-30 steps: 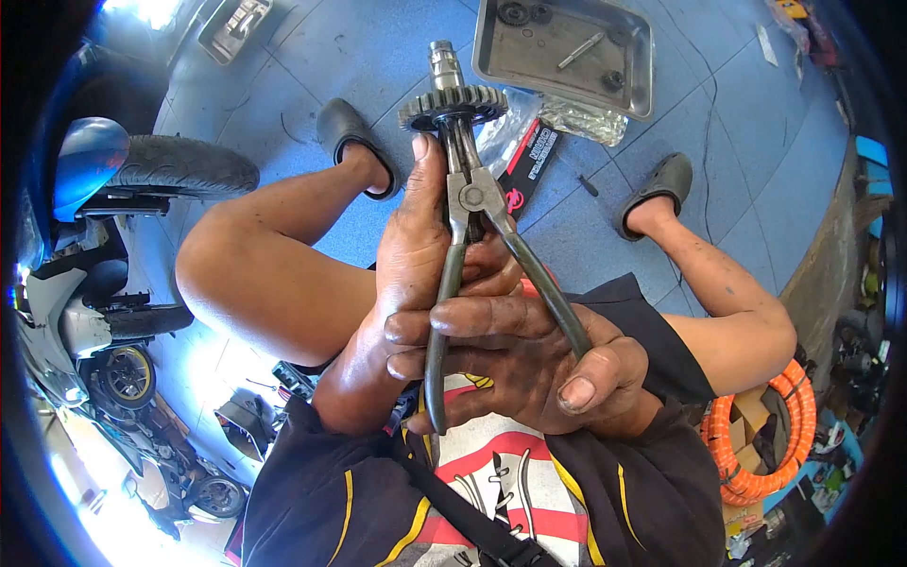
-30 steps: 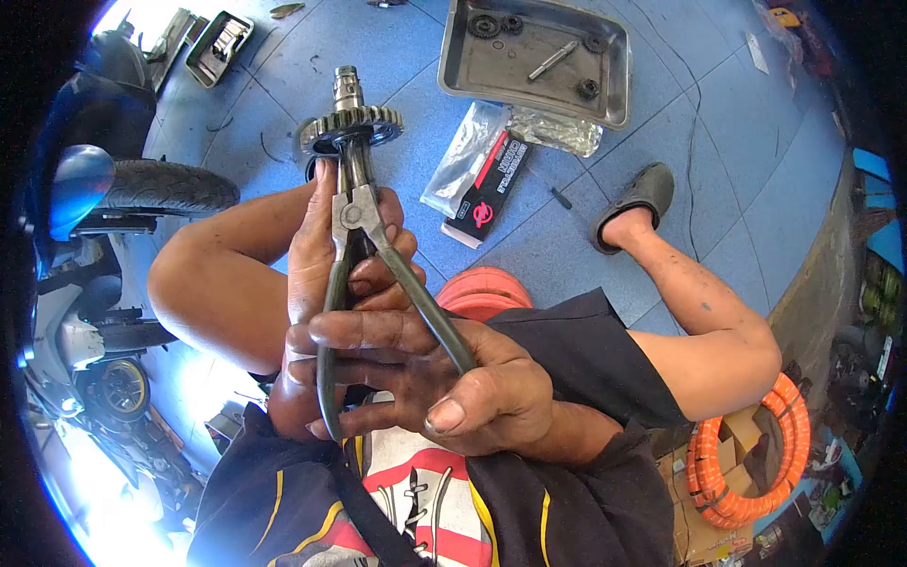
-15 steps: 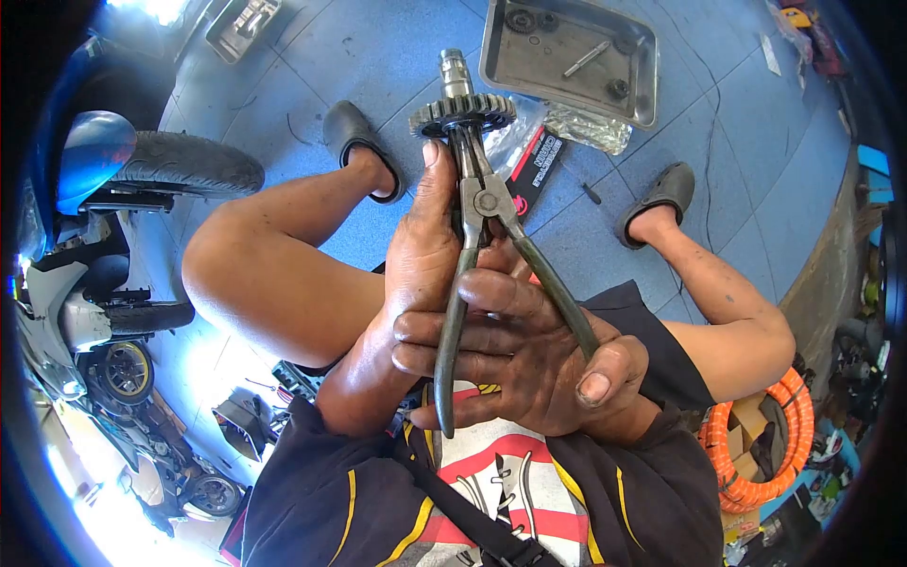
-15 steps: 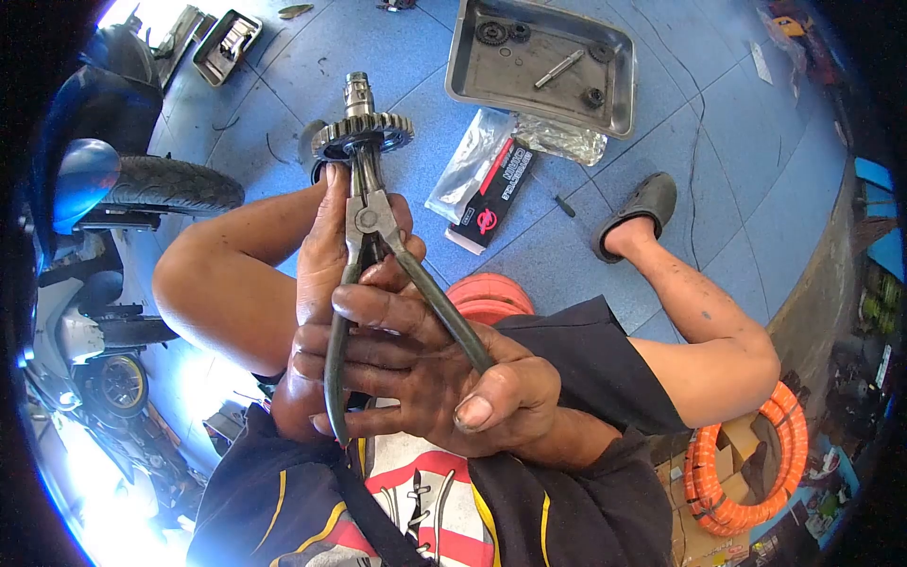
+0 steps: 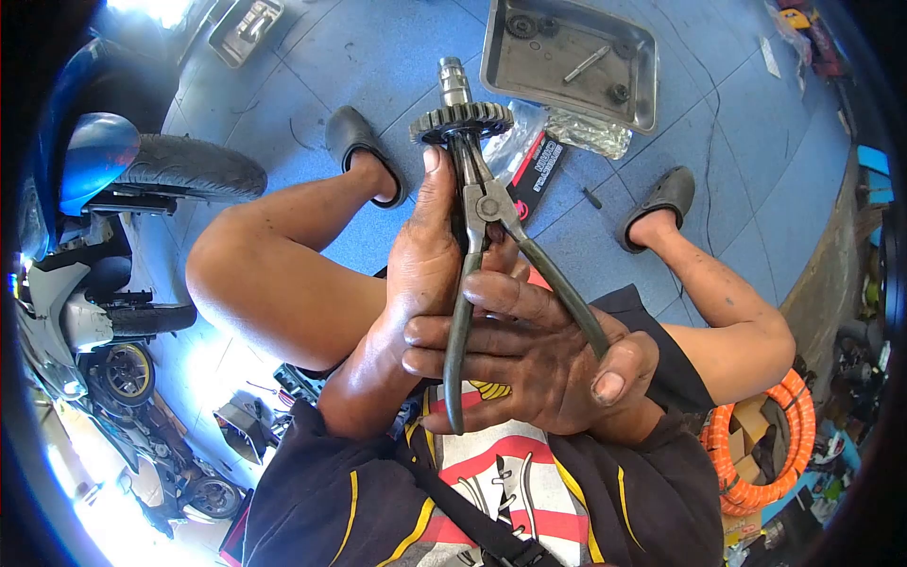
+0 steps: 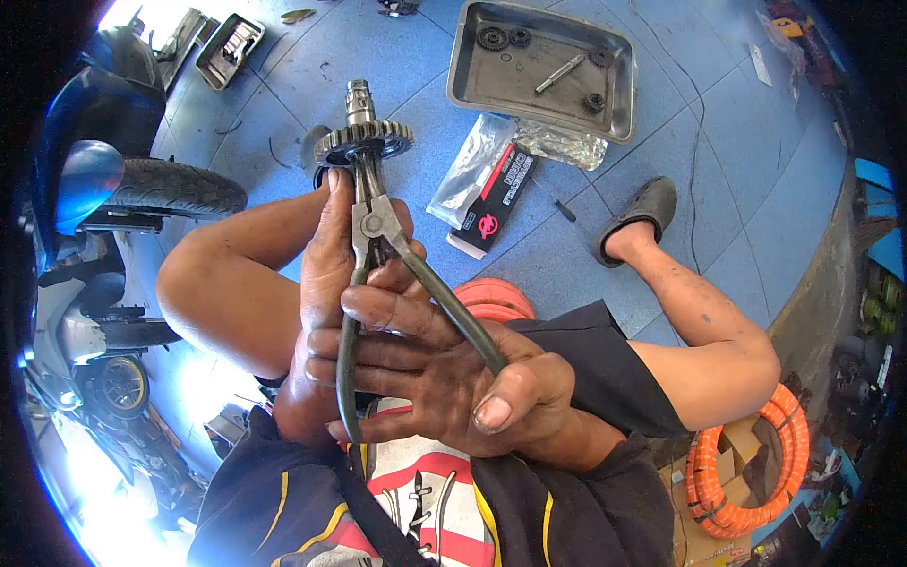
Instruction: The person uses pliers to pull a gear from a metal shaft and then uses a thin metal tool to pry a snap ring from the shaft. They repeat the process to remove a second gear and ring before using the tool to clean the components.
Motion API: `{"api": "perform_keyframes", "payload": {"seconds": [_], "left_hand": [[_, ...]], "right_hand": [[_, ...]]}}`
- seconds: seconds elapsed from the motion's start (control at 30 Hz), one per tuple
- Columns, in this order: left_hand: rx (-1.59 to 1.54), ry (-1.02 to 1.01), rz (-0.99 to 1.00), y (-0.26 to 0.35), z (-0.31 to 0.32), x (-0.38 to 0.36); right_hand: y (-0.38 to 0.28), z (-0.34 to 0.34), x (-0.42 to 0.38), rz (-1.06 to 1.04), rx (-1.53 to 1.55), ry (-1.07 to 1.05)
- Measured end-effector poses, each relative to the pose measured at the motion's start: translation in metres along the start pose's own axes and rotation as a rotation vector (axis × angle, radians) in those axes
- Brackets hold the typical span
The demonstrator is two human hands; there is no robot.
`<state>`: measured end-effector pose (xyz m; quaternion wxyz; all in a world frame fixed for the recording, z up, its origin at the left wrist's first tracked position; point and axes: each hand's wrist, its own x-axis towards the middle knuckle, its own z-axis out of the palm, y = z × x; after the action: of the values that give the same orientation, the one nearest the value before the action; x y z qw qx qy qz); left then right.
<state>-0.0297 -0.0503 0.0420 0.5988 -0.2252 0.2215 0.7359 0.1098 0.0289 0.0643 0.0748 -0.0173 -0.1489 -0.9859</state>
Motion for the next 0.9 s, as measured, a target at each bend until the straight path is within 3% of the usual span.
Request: {"api": "perform_keyframes", "payload": {"seconds": [0.43, 0.5, 0.9], "left_hand": [[0.175, -0.007, 0.066, -0.002, -0.001, 0.001], [0.301, 0.103, 0.121, -0.004, 0.002, 0.002], [0.128, -0.034, 0.003, -0.003, -0.007, 0.004]], "right_hand": [[-0.012, 0.002, -0.007, 0.054, -0.111, 0.077], [-0.013, 0.003, -0.006, 0.056, -0.123, 0.077], [-0.004, 0.0, -0.005, -0.021, -0.084, 0.122]]}}
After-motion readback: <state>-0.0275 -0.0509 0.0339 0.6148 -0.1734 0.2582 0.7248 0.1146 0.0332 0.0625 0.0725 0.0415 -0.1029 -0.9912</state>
